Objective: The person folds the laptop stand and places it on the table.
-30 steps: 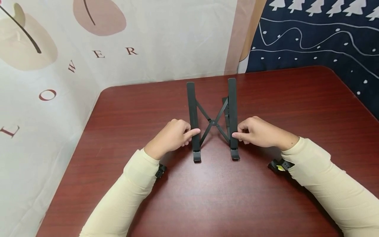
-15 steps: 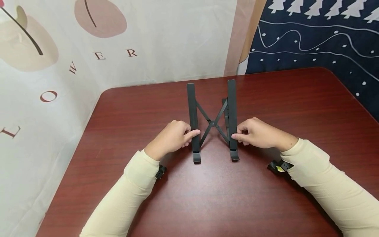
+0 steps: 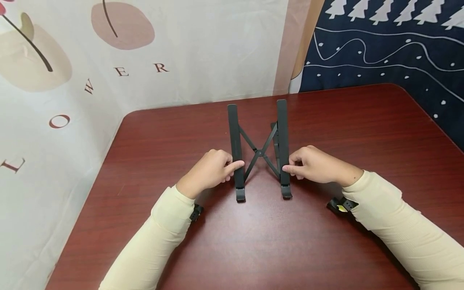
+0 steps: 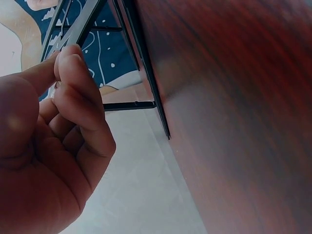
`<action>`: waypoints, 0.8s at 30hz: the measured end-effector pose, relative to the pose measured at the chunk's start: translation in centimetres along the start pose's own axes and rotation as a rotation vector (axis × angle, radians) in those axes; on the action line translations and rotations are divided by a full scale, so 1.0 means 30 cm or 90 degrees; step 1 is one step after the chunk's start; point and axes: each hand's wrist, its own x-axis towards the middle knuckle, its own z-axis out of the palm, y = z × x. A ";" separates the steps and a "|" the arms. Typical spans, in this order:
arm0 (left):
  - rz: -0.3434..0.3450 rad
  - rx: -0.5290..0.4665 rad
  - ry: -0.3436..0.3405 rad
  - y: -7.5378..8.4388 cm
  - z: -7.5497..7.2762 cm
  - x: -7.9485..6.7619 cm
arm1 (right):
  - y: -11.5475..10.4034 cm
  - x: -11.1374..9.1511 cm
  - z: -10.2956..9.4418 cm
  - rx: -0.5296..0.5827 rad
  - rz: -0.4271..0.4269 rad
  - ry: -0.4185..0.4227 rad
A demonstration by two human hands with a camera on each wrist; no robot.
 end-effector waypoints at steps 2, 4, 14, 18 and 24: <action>0.000 0.000 0.000 0.001 -0.001 -0.002 | -0.002 0.000 0.000 -0.002 -0.003 0.001; 0.001 -0.001 -0.001 0.003 -0.002 -0.004 | -0.004 -0.001 0.001 -0.005 -0.006 0.002; 0.005 0.002 0.006 0.004 0.006 -0.003 | -0.011 -0.006 0.000 -0.007 0.000 0.001; 0.004 -0.001 0.007 0.007 0.008 -0.002 | -0.008 -0.010 -0.002 0.004 0.007 -0.002; -0.019 -0.019 0.002 0.006 0.002 -0.006 | -0.007 -0.001 -0.003 0.009 0.010 -0.003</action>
